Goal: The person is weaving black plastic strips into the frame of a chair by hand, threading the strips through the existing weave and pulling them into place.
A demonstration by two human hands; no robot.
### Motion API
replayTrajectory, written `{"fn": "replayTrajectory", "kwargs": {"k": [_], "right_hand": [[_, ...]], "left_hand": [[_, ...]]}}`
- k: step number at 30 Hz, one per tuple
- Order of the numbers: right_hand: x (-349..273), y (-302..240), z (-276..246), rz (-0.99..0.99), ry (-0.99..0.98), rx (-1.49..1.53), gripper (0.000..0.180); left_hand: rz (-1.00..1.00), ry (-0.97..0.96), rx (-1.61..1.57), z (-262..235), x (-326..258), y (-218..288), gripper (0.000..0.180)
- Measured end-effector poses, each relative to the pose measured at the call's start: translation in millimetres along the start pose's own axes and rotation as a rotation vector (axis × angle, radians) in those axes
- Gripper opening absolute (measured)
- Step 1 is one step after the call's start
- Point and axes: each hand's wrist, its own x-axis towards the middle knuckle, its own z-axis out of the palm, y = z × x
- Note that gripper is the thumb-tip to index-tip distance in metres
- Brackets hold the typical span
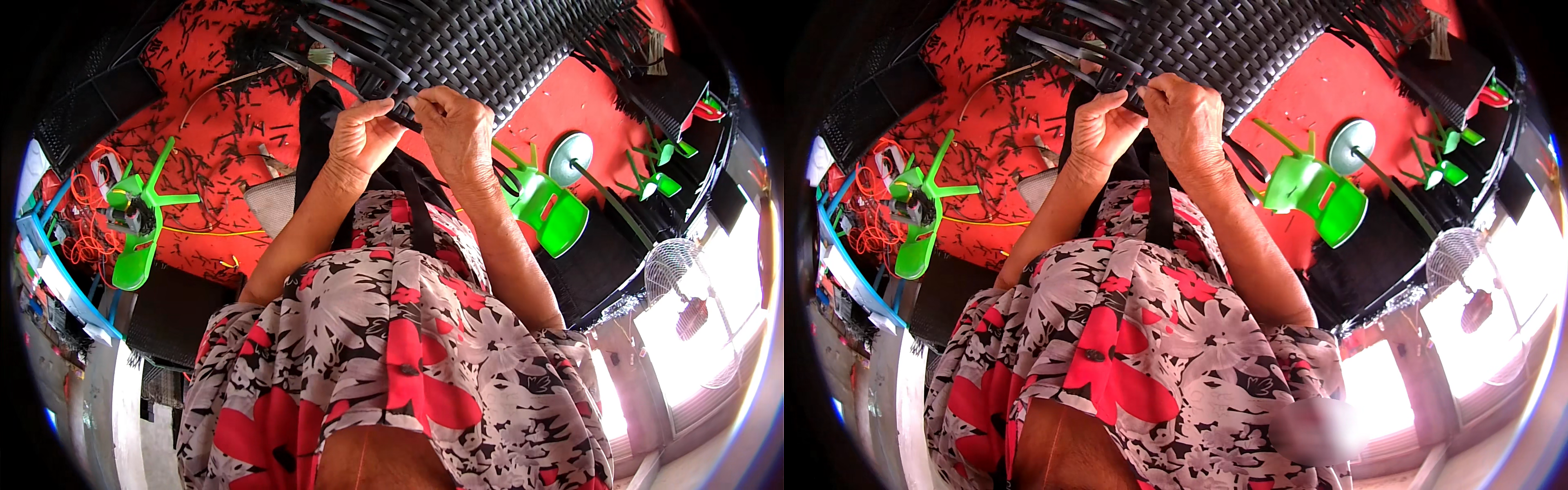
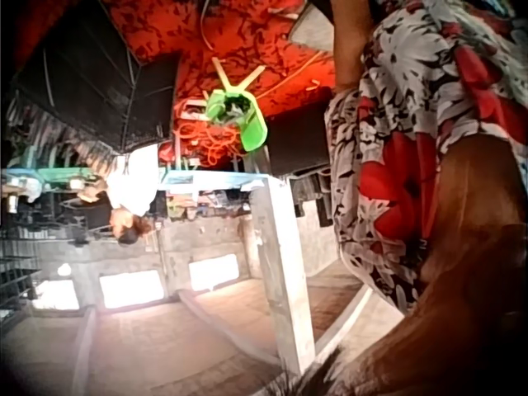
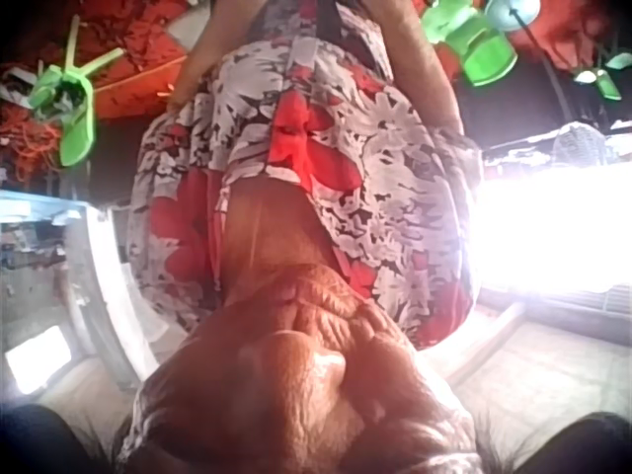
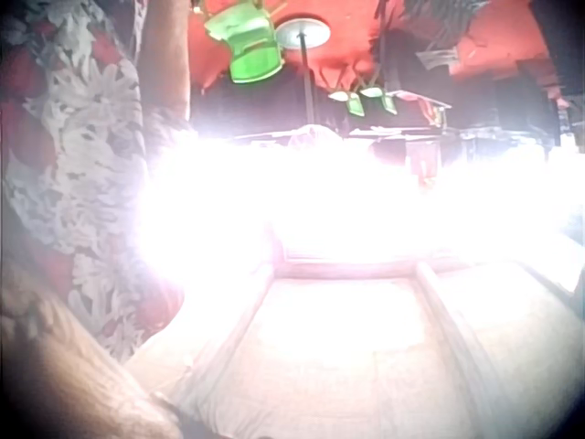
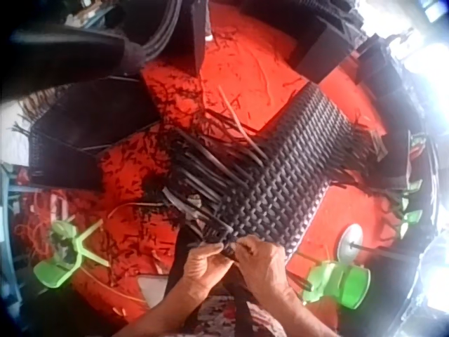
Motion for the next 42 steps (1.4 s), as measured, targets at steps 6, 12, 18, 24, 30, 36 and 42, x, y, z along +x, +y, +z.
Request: {"fn": "replayTrajectory", "kwargs": {"k": [6,12,18,24,30,36,42], "right_hand": [[7.5,0.9,2.0,-0.135,-0.009,-0.28,0.013],[16.7,-0.9,7.0,-0.047,-0.091,-0.304,0.014],[14.5,14.9,6.8,0.025,-0.087,-0.12,0.015],[8.5,33.3,0.8,0.102,-0.061,0.156,0.015],[13.2,34.9,0.2,0.103,-0.042,0.089,0.013],[16.9,36.6,6.3,-0.088,0.06,-0.141,0.012],[-1.4,62.7,4.5,-0.349,0.108,-0.429,0.011]], "left_hand": [[-0.008,-0.012,-0.023,2.1,2.2,2.1,0.034],[-0.002,-0.03,-0.007,9.9,0.4,-2.7,0.035],[0.005,-0.05,-0.022,-0.9,2.5,-6.5,0.035],[-0.008,0.027,-0.066,0.8,5.9,-10.9,0.034],[-0.048,0.031,-0.044,-3.1,19.4,-3.5,0.031],[-0.035,0.03,-0.001,4.3,24.6,-1.7,0.03],[0.296,-0.103,1.062,-44.4,10.7,-38.2,0.027]]}}
